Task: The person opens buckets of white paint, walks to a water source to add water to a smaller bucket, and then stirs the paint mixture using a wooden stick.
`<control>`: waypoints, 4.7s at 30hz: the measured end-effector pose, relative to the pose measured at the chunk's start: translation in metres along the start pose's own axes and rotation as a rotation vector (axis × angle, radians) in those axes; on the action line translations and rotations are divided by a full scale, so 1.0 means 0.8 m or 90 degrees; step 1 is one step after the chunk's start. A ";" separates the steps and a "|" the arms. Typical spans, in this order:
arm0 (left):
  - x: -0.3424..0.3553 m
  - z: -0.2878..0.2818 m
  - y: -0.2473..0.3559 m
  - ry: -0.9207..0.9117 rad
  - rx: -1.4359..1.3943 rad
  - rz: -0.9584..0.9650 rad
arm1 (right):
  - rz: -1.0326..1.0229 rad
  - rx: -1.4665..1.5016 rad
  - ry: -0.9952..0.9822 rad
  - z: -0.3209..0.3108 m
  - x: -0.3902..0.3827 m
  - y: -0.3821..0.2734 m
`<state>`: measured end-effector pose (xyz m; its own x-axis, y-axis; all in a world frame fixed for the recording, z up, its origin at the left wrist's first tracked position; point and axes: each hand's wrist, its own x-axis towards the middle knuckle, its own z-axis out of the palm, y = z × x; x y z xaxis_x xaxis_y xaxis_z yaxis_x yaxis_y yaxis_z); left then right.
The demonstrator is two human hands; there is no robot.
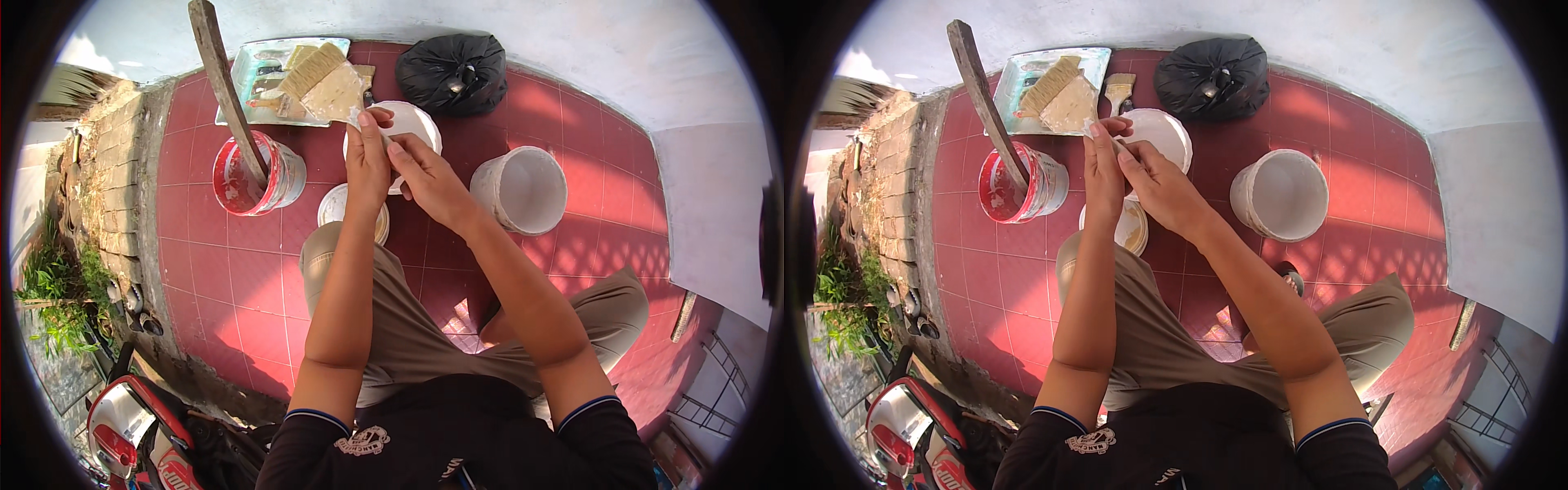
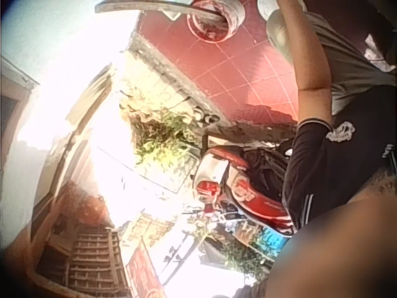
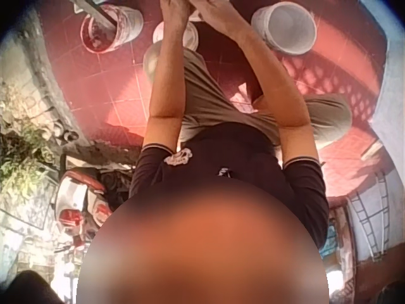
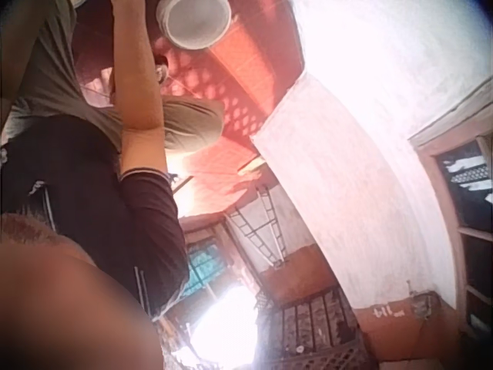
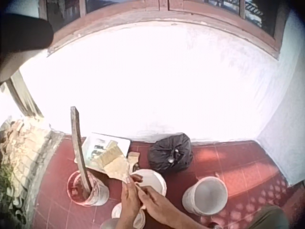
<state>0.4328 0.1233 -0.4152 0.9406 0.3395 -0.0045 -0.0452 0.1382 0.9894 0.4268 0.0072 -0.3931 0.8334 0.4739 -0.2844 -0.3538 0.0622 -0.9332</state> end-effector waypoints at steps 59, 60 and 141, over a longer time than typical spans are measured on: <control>-0.026 -0.154 0.073 0.439 -0.030 -0.031 | -0.079 -0.424 0.055 0.189 0.290 0.001; -0.033 -0.160 0.078 0.471 -0.036 -0.016 | -0.078 -0.422 0.049 0.211 0.305 0.005; 0.028 0.077 -0.037 0.189 -0.112 -0.058 | -0.037 -0.437 0.351 -0.216 -0.217 -0.020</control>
<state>0.4761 0.0697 -0.4353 0.8055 0.5708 -0.1590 -0.0476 0.3298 0.9428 0.3615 -0.2276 -0.3666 0.9911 -0.0161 -0.1324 -0.1192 -0.5527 -0.8248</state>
